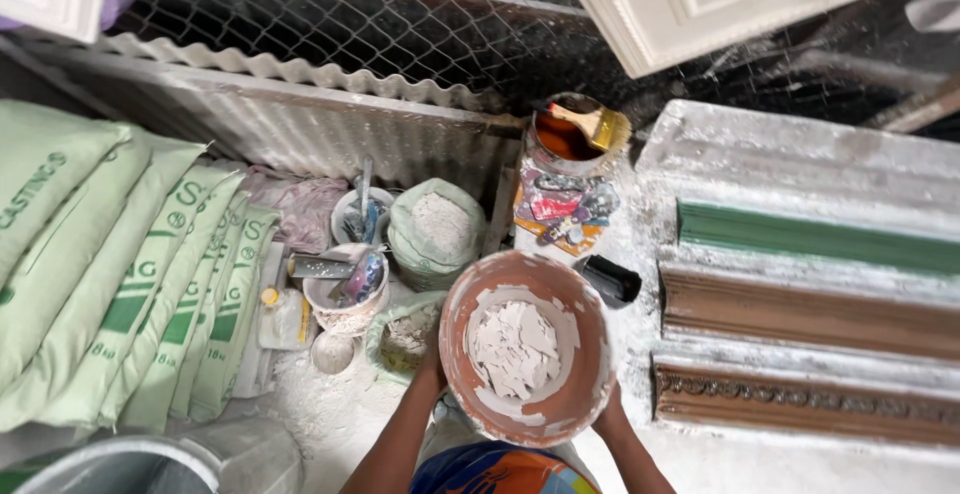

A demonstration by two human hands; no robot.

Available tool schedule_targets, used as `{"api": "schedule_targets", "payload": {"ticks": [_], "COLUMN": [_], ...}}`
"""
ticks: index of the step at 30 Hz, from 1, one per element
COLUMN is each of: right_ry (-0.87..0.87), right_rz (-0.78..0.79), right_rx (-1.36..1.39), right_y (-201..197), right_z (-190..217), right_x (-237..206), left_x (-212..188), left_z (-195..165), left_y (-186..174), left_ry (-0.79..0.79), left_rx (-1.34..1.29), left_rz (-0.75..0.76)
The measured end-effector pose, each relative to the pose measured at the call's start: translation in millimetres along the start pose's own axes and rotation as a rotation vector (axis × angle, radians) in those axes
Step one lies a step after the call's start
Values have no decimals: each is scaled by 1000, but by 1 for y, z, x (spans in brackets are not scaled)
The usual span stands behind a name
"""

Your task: The person dips a wide brush into a paint can and applies green paint along the grooved channel of decorative plaster molding pieces laid on a workbench. They then scrape dried plaster chunks out of a clay bowl by hand and brush the bowl clean with the brush.

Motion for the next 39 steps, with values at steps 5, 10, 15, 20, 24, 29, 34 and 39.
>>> {"api": "schedule_targets", "payload": {"ticks": [5, 10, 15, 20, 24, 29, 34, 39], "right_ry": [492, 376, 287, 263, 257, 249, 242, 204], "right_rz": [-125, -137, -217, -233, -236, -216, -262, -437], "right_rx": [673, 803, 772, 770, 771, 774, 780, 782], "right_y": [-32, -34, 10, 27, 29, 43, 35, -6], "right_z": [5, 33, 40, 45, 51, 51, 52, 53], "right_x": [19, 42, 46, 60, 64, 80, 85, 46], "left_x": [-5, -13, -8, -18, -34, -20, -5, -20], "left_z": [-2, -17, -6, 22, 38, 16, -7, 21], "left_y": [-6, 5, 29, 40, 38, 31, 26, 36], "left_ry": [-56, -94, -105, -132, -163, -91, -30, -156], "left_rx": [297, 210, 67, -2, -33, -36, -34, -38], "left_rz": [49, 134, 249, 280, 276, 155, -49, 173]}}
Point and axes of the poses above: each hand's wrist, its own x-axis towards the middle knuckle, its own y-axis out of the palm, z = x × y, the point moved 2 cm from there along x, towards the middle knuckle, and after that the axes turned 1 degree about -x, right-handed, at the moved point
